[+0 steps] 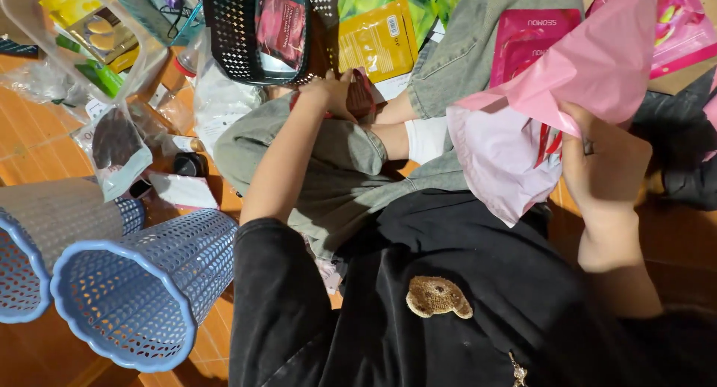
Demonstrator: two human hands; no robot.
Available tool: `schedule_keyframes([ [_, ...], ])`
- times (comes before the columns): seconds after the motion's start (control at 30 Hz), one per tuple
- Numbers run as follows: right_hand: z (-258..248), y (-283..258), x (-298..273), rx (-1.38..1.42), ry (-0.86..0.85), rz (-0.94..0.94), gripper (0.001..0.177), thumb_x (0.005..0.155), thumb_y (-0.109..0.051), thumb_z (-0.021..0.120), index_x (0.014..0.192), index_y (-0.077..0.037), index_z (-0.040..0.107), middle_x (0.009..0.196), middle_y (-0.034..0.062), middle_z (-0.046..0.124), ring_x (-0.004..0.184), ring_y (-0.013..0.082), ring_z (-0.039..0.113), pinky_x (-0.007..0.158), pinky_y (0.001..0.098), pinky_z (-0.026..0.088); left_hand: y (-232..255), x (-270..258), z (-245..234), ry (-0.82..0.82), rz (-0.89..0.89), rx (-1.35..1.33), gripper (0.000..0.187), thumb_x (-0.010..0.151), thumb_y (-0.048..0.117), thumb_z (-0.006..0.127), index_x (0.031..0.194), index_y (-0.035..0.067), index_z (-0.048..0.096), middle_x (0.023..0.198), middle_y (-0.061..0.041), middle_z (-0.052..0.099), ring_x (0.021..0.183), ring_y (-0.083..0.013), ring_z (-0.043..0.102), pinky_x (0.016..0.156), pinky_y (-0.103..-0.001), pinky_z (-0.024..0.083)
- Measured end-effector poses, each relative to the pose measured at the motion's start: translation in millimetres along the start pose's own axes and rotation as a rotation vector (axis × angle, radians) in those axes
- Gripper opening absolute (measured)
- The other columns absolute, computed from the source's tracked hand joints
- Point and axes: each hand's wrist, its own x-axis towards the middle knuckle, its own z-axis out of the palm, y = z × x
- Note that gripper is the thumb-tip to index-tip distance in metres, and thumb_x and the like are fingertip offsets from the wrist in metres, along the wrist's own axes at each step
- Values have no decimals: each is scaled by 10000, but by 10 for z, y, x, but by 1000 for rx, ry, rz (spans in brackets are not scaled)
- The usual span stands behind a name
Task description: The person sorts through facial mask packets on the floor and places them into a pink mailing bag, then writes on the bag with a marker.
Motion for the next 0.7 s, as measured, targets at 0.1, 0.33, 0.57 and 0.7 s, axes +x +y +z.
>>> schedule_keyframes([
  [0.1, -16, -38, -4, -28, -15, -4, 210, 1111, -54, 677, 1302, -82, 761, 866, 162, 659, 694, 173, 600, 708, 292, 479, -167, 347, 489, -224, -99, -32, 1223, 594, 443, 965, 1578, 210, 276, 1517, -244, 370, 1274, -510, 484, 923, -589, 454],
  [0.33, -86, -230, 126, -28, 10, -46, 191, 1068, -75, 694, 1253, -66, 739, 817, 187, 611, 686, 209, 603, 671, 328, 466, -240, 469, -25, 213, 103, -271, 393, 728, 115, 664, 1109, 130, 761, 1081, -215, 725, 1001, -406, 692, 875, -476, 565],
  [0.57, -31, 250, -138, -56, -57, 27, 241, 1123, -122, 673, 1341, -109, 774, 770, 161, 583, 629, 149, 575, 668, 274, 457, -145, 1474, 364, 633, 232, -9, 580, 615, 326, 854, 1120, 104, 676, 1153, -255, 655, 1158, -494, 615, 843, -587, 499],
  [0.7, -8, 179, -107, -32, -23, 54, 204, 1120, -119, 682, 1305, -79, 756, 810, 137, 633, 670, 161, 613, 684, 280, 474, -89, 1307, 539, 472, 167, -171, 1116, 574, 395, 930, 1483, 137, 335, 1270, -255, 638, 1131, -464, 632, 896, -531, 531],
])
